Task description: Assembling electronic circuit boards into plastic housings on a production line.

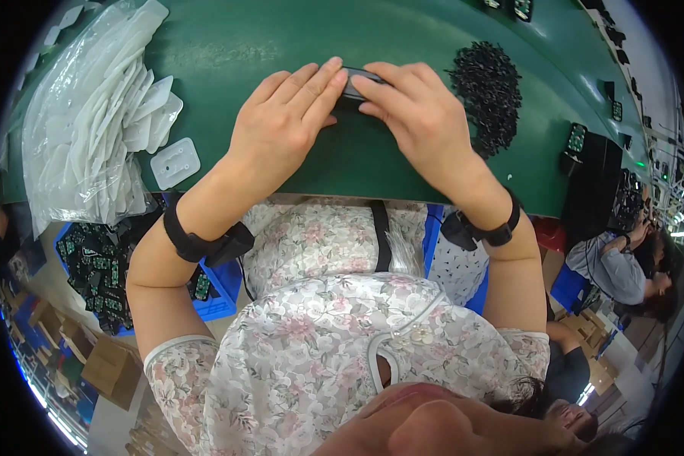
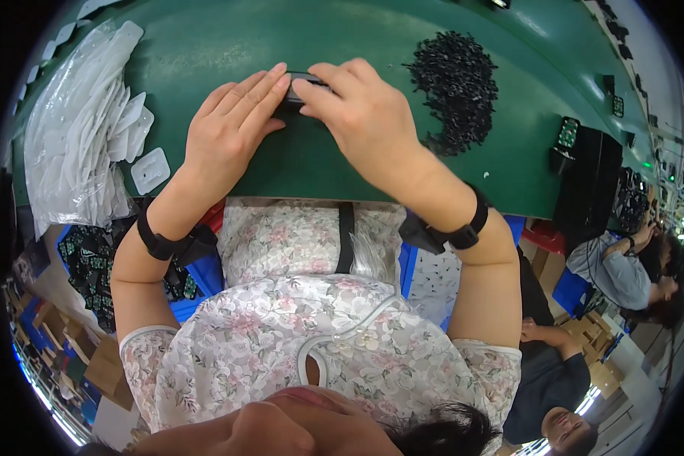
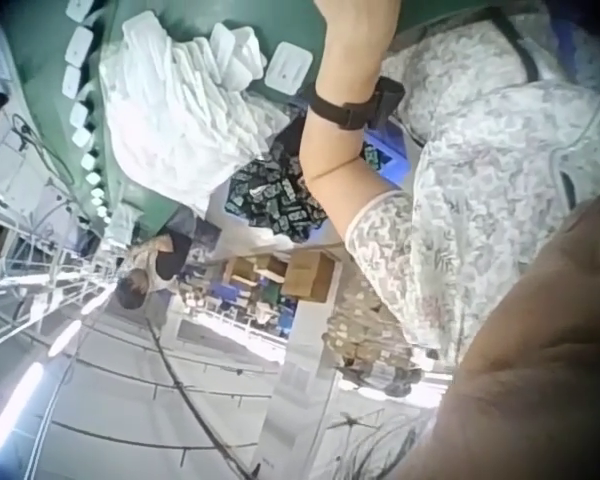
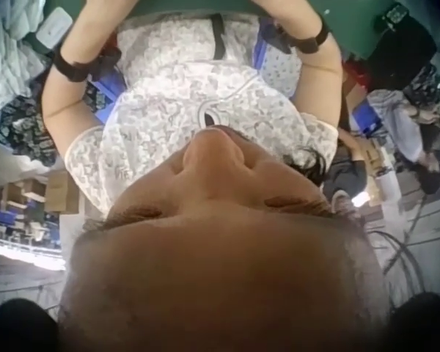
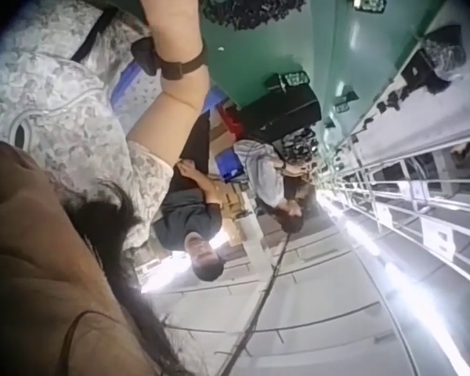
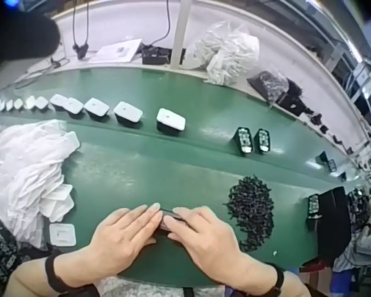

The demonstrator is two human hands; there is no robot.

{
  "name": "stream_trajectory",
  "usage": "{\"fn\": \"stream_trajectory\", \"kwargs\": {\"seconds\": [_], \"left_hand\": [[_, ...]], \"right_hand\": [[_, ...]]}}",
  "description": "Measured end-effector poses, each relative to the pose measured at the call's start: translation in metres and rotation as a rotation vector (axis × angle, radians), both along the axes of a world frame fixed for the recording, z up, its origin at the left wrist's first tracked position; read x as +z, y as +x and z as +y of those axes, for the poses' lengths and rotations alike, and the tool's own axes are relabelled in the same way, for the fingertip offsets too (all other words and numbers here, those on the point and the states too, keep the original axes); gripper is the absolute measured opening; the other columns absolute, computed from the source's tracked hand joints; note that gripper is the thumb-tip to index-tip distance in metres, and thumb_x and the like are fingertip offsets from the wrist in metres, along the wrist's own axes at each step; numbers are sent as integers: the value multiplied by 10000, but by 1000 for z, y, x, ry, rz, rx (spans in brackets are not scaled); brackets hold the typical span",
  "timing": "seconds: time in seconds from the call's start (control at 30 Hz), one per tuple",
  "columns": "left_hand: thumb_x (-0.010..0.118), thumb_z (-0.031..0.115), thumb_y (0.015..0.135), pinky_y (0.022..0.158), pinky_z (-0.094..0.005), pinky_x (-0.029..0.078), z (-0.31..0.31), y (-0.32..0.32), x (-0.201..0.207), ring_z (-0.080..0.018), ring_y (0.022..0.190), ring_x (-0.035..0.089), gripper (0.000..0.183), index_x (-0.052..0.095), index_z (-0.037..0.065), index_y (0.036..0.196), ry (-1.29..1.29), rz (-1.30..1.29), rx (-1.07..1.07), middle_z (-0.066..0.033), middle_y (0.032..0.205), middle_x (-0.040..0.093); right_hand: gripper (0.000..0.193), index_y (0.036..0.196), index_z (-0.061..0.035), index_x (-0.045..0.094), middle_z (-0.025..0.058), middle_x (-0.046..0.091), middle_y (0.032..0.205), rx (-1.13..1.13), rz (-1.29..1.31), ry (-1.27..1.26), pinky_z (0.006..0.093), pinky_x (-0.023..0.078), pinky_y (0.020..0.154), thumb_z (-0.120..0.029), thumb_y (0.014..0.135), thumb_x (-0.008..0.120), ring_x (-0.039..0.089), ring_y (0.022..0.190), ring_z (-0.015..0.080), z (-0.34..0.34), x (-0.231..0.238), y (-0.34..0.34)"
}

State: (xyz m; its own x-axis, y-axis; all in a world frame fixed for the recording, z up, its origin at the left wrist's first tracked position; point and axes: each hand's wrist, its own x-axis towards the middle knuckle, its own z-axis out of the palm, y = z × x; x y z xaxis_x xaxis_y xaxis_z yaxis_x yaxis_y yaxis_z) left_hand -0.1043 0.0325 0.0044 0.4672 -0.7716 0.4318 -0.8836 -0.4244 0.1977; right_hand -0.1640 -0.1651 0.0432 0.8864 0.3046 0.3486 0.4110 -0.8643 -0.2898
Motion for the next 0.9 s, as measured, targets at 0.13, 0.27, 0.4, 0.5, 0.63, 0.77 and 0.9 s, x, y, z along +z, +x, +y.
{"fn": "stream_trajectory", "kwargs": {"seconds": [0.13, 0.27, 0.4, 0.5, 0.63, 0.77, 0.9], "left_hand": [[682, 138, 738, 838, -345, 467, -17, 4, -1, -234, 1008, 598, 446, 596, 31, 1162, 15, -82, 76, -126, 1152, 622], [676, 173, 795, 766, -311, 478, -26, 17, 8, -213, 906, 641, 363, 616, -17, 1098, -170, 228, 97, -131, 1016, 669], [638, 230, 885, 697, -259, 475, -36, 11, 16, -153, 790, 665, 365, 606, -71, 1090, -677, 1337, 98, -95, 916, 693], [620, 247, 910, 678, -243, 482, -42, 12, 14, -139, 783, 666, 389, 591, -81, 1117, -836, 1493, 87, -96, 920, 691], [665, 172, 856, 690, -310, 503, -38, 2, 13, -197, 776, 636, 387, 552, -33, 1164, -806, 1175, 166, -118, 979, 660], [694, 153, 751, 766, -382, 449, 1, -27, 32, -279, 890, 566, 323, 582, 51, 1036, -429, 304, 115, -93, 979, 581], [668, 113, 735, 811, -394, 424, 64, -39, 44, -281, 968, 541, 295, 594, 55, 1014, -64, 246, 260, -96, 1032, 564]], "right_hand": [[271, 1052, -46, 646, 80, 677, 1013, -131, 468, 551, 282, 498, 825, -85, 791, 706, 622, 959, 162, -21, 6, 20], [389, 1242, 5, 484, 116, 614, 1160, -24, 581, 1274, 290, 426, 960, -104, 895, 622, 573, 1070, 171, -34, 6, 30], [528, 1348, -12, 419, 112, 538, 1261, -69, 552, 1261, 302, 388, 999, -110, 881, 644, 492, 1182, 181, -18, 12, 27], [515, 1328, -6, 429, 111, 551, 1239, -87, 529, 1263, 305, 403, 982, -103, 874, 652, 512, 1155, 185, -14, 11, 39], [413, 1243, 17, 480, 87, 589, 1144, -17, 286, 1084, 296, 449, 920, -66, 873, 645, 562, 1049, 164, -38, 0, 74], [309, 1164, 20, 590, 71, 645, 1064, -169, 123, 763, 259, 474, 875, -94, 882, 640, 599, 960, 132, -99, 4, 124], [313, 1121, -8, 620, 67, 668, 1008, -241, 264, 592, 280, 476, 857, -179, 861, 657, 625, 946, 177, -135, 4, 162]]}}
